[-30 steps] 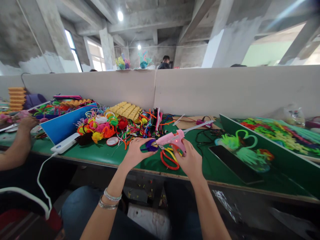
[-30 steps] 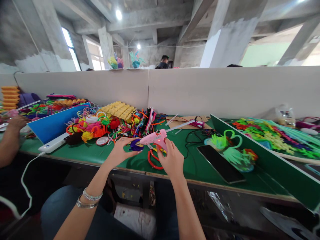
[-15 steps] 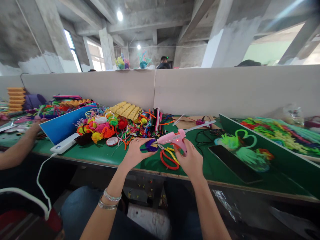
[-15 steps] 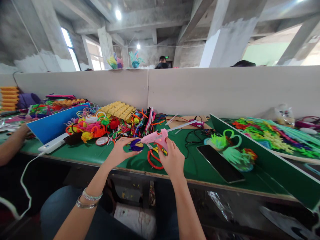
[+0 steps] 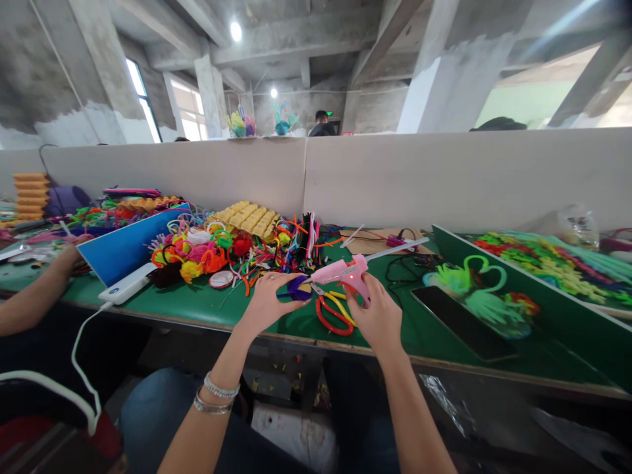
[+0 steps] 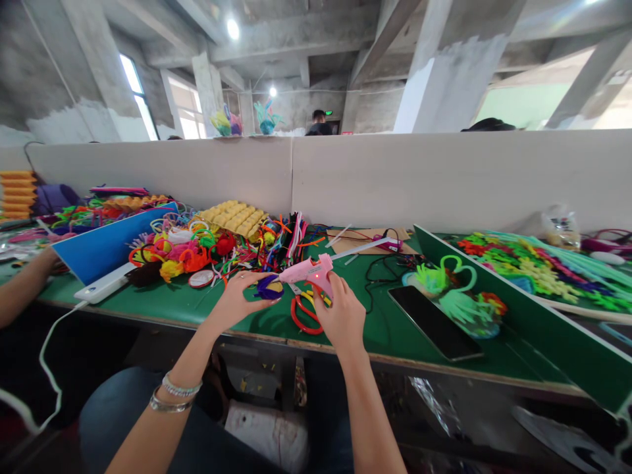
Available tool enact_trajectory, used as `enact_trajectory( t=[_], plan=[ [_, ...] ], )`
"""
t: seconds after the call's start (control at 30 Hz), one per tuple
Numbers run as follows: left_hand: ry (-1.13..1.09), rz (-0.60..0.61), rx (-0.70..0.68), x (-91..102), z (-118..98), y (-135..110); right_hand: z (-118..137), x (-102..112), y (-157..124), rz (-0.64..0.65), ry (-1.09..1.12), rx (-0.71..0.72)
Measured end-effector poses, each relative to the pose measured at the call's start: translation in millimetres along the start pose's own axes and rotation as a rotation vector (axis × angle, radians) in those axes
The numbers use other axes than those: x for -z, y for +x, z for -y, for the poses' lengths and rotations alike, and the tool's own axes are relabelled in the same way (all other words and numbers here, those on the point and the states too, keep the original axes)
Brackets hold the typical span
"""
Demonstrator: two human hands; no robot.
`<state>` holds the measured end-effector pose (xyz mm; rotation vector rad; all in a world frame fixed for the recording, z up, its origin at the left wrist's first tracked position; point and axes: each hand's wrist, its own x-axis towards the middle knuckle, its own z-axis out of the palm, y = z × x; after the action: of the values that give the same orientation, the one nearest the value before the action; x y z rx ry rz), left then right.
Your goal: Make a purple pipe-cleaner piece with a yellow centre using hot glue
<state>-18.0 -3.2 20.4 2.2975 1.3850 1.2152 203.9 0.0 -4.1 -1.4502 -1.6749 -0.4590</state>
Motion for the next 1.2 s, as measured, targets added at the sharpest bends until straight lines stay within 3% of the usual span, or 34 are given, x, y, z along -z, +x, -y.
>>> enact_trajectory(
  t=[0.33, 0.6, 1.2],
  plan=[
    [-0.025, -0.013, -0.014, -1.9, 2.8, -0.5, -2.1, 2.6, 1.6, -0.035, -0.019, -0.003],
    [-0.071, -0.010, -0.034, -0.5, 1.6, 0.7, -5.1, 1.0, 3.5, -0.195, -0.018, 0.090],
    [-0.129, -0.050, -0.059, 0.8, -2.3, 0.3, -4.6, 3.2, 3.2, -0.277, 0.005, 0.032]
  ],
)
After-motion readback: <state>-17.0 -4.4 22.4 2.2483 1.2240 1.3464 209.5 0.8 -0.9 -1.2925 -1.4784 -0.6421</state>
